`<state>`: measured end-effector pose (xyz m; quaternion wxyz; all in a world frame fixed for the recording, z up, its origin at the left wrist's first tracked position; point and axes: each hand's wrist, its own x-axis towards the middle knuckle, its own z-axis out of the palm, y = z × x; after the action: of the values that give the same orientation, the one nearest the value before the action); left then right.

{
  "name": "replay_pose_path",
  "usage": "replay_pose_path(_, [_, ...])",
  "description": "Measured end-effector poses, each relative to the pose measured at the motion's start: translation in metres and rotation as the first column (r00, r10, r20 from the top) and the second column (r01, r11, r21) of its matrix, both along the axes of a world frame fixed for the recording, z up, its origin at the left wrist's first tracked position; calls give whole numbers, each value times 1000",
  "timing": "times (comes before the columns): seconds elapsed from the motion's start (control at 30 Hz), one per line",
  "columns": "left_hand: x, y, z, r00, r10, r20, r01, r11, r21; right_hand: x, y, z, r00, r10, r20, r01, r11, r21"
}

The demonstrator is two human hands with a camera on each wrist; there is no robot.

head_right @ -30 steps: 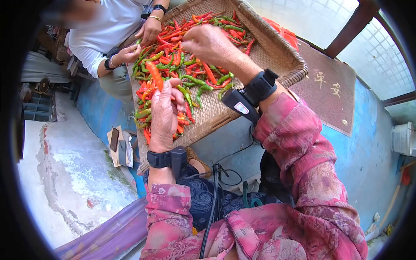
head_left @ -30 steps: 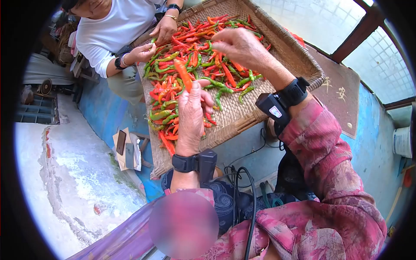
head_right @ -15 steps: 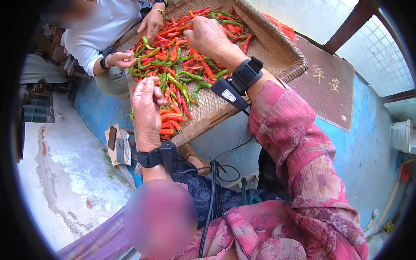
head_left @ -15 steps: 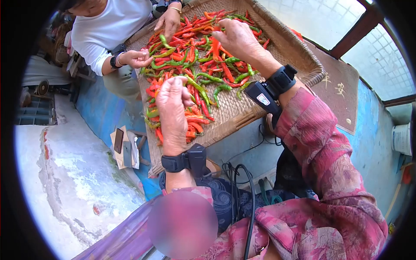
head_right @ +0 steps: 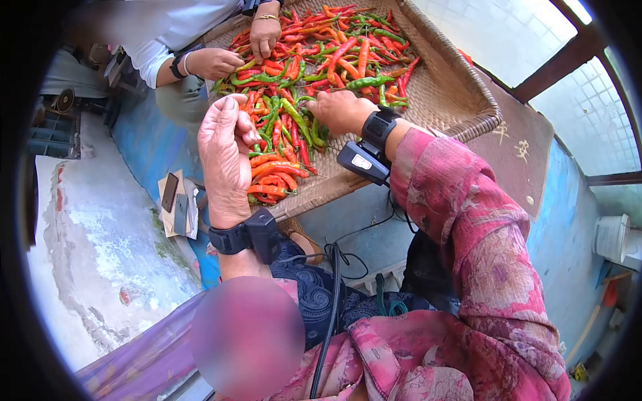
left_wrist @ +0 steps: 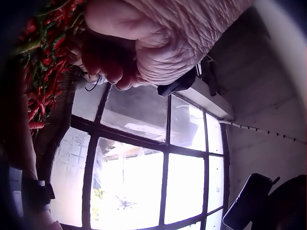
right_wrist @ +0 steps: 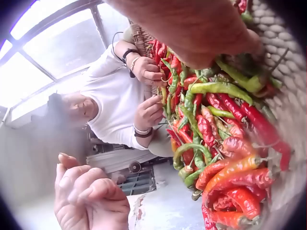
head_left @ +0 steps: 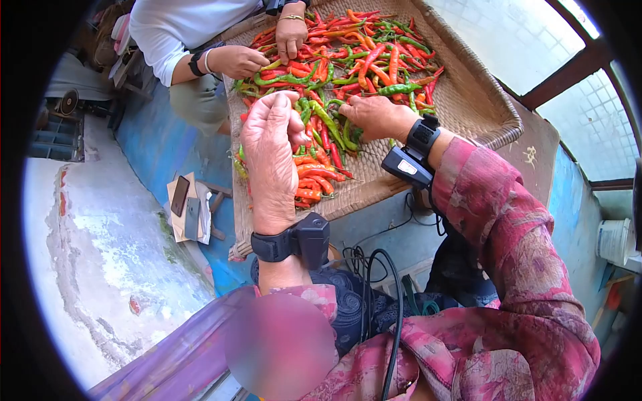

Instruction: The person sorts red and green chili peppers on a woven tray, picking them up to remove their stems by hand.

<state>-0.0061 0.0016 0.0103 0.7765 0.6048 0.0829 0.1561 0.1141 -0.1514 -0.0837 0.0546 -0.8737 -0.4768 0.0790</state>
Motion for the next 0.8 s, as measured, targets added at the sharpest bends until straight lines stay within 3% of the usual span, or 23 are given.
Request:
replay_pose_path(0.1, [-2, -1, 2, 1000, -1, 6, 1, 1000, 0, -3, 9, 0, 996, -81, -39, 78, 994, -75])
replay_pose_path(0.23, [-3, -3, 6, 1000, -26, -5, 26, 999, 39, -4, 9, 14, 984, -73, -160, 48, 987, -154])
replay_pose_path(0.47, [-2, -3, 5, 999, -32, 13, 31, 998, 47, -4, 4, 19, 976, -60, -211, 21, 983, -181])
replay_pose_path(0.57, [-2, -3, 4, 999, -42, 25, 40, 998, 56, 10, -9, 42, 978, -66, -196, 77, 996, 50])
replay_pose_path(0.6, [-2, -2, 4, 999, -43, 26, 41, 997, 71, 12, -14, 56, 940, -120, -319, 160, 981, 105])
replay_pose_path(0.63, [-3, -3, 4, 999, -41, 29, 39, 997, 67, 17, -22, 59, 908, -83, -411, 207, 941, 268])
replay_pose_path(0.7, [-3, -6, 5, 999, -50, 0, 50, 994, 98, 20, -37, 73, 870, -73, -487, 290, 876, 385])
replay_pose_path(0.77, [-3, -11, 3, 997, -73, -26, 76, 989, 123, 19, -48, 89, 628, 6, -778, 438, 823, 360])
replay_pose_path(0.8, [-2, -14, 1, 994, -88, -59, 96, 984, 152, 14, -48, 91, 567, 171, -806, 491, 716, 497])
